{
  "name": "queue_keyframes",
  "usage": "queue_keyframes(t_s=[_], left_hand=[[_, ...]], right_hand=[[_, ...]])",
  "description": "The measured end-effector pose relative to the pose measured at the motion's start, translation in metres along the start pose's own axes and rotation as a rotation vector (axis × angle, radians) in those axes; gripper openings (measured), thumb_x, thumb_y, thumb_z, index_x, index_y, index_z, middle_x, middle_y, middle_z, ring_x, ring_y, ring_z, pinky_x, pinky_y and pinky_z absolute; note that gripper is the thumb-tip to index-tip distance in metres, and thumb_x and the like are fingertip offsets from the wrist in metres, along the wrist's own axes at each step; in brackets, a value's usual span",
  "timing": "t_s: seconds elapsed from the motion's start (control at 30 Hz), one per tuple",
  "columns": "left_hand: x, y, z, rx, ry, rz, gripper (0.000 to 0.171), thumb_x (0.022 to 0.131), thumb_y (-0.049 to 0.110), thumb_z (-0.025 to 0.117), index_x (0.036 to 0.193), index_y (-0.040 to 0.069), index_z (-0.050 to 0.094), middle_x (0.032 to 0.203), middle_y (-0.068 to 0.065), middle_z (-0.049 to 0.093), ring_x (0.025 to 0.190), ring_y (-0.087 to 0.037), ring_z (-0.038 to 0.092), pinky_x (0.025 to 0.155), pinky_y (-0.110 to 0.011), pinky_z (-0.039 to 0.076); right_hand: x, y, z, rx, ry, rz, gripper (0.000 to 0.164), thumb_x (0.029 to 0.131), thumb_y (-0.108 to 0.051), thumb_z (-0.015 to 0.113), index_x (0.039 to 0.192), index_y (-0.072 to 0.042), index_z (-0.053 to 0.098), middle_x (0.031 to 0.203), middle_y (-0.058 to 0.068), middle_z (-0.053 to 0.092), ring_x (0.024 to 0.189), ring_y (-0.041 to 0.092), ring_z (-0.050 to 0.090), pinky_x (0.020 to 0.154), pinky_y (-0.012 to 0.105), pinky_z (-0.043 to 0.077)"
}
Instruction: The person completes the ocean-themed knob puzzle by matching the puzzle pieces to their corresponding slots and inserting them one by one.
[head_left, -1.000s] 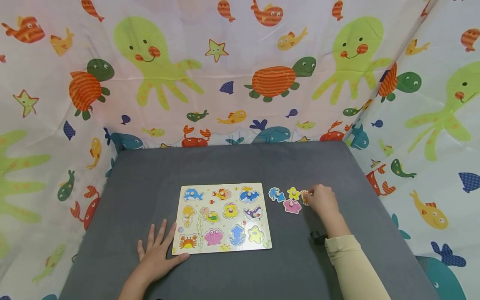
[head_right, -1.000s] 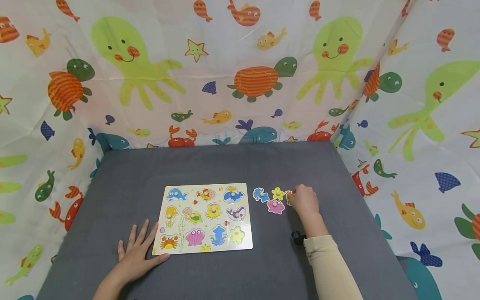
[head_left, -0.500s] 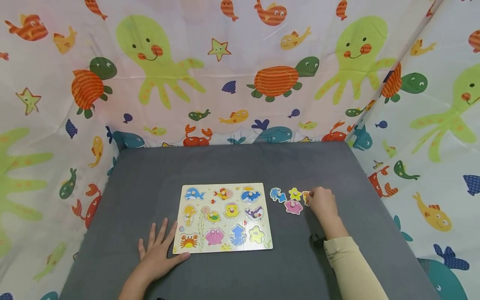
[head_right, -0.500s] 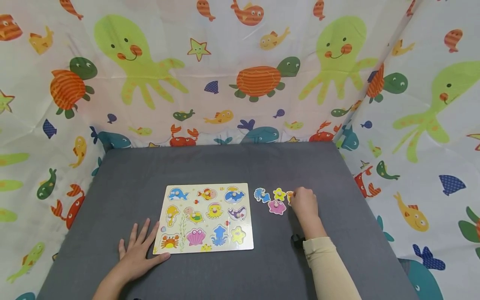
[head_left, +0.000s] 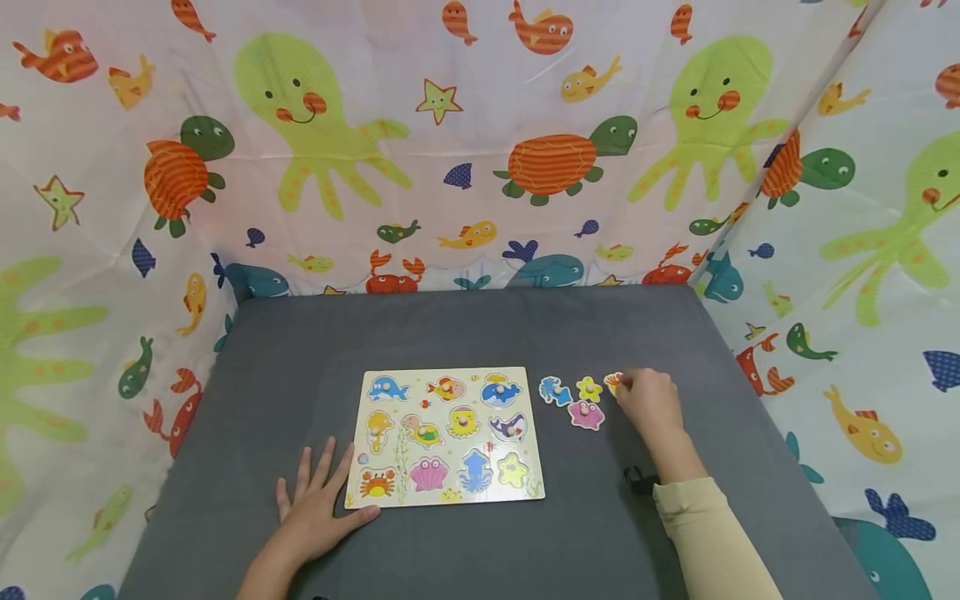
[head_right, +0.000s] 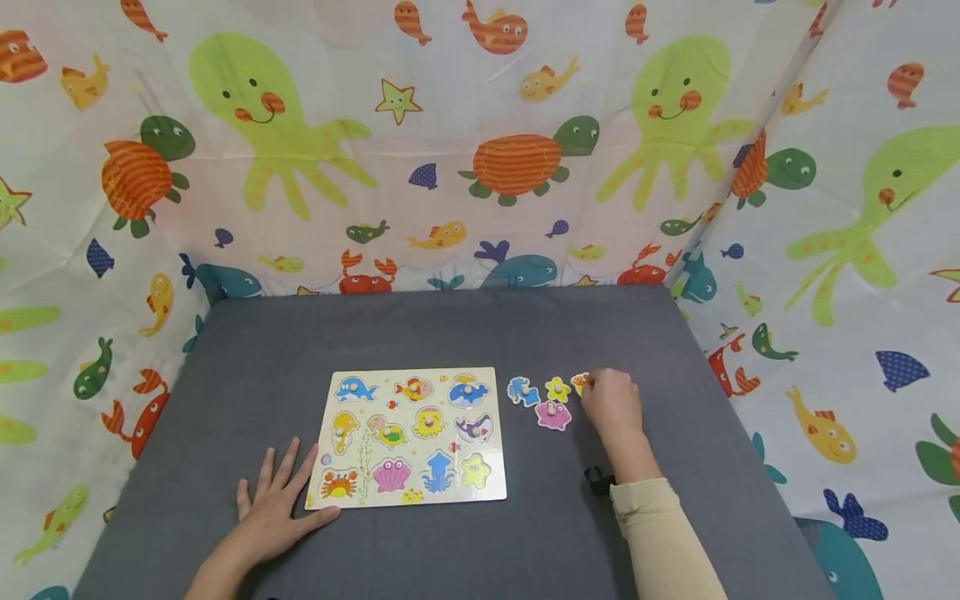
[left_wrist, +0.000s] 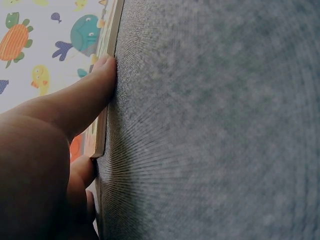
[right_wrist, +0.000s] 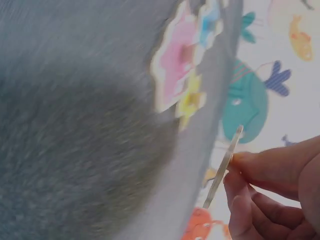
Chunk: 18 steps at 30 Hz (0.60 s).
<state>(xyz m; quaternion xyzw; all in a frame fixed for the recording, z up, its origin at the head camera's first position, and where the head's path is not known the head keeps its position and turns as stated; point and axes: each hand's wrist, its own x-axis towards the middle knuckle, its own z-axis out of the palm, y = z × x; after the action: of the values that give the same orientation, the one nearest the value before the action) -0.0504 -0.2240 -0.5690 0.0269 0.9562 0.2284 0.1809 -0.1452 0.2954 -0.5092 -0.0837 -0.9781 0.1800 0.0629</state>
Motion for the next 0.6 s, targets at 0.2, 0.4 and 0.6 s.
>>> queue_keyframes(t_s=[0.2, 0.4, 0.6], left_hand=[[-0.002, 0.000, -0.001, -0.009, 0.006, 0.004, 0.114, 0.077, 0.080, 0.065, 0.164, 0.023, 0.015, 0.171, -0.013, -0.003, 0.153, -0.046, -0.019, 0.105, -0.081, -0.016], [-0.001, -0.001, 0.001, -0.006, 0.032, 0.010, 0.114, 0.077, 0.080, 0.064, 0.164, 0.023, 0.018, 0.171, -0.013, 0.000, 0.153, -0.046, -0.016, 0.106, -0.081, -0.014], [-0.001, -0.001, 0.000, -0.007, 0.016, 0.006, 0.114, 0.077, 0.080, 0.064, 0.164, 0.023, 0.017, 0.171, -0.013, -0.001, 0.153, -0.046, -0.017, 0.106, -0.081, -0.014]], right_hand=[[-0.015, -0.026, -0.012, 0.057, -0.041, -0.067, 0.016, 0.090, -0.011, 0.067, 0.096, -0.001, 0.078, 0.094, 0.016, 0.076, 0.080, 0.030, 0.068, 0.074, 0.051, 0.057], [-0.028, -0.051, -0.013, 0.110, -0.029, -0.190, 0.009, 0.085, -0.009, 0.072, 0.087, -0.005, 0.079, 0.080, 0.006, 0.075, 0.072, 0.020, 0.067, 0.068, 0.044, 0.057], [-0.042, -0.082, -0.009, 0.126, -0.042, -0.311, 0.004, 0.082, -0.008, 0.076, 0.084, -0.008, 0.080, 0.077, 0.000, 0.073, 0.067, 0.012, 0.066, 0.063, 0.035, 0.055]])
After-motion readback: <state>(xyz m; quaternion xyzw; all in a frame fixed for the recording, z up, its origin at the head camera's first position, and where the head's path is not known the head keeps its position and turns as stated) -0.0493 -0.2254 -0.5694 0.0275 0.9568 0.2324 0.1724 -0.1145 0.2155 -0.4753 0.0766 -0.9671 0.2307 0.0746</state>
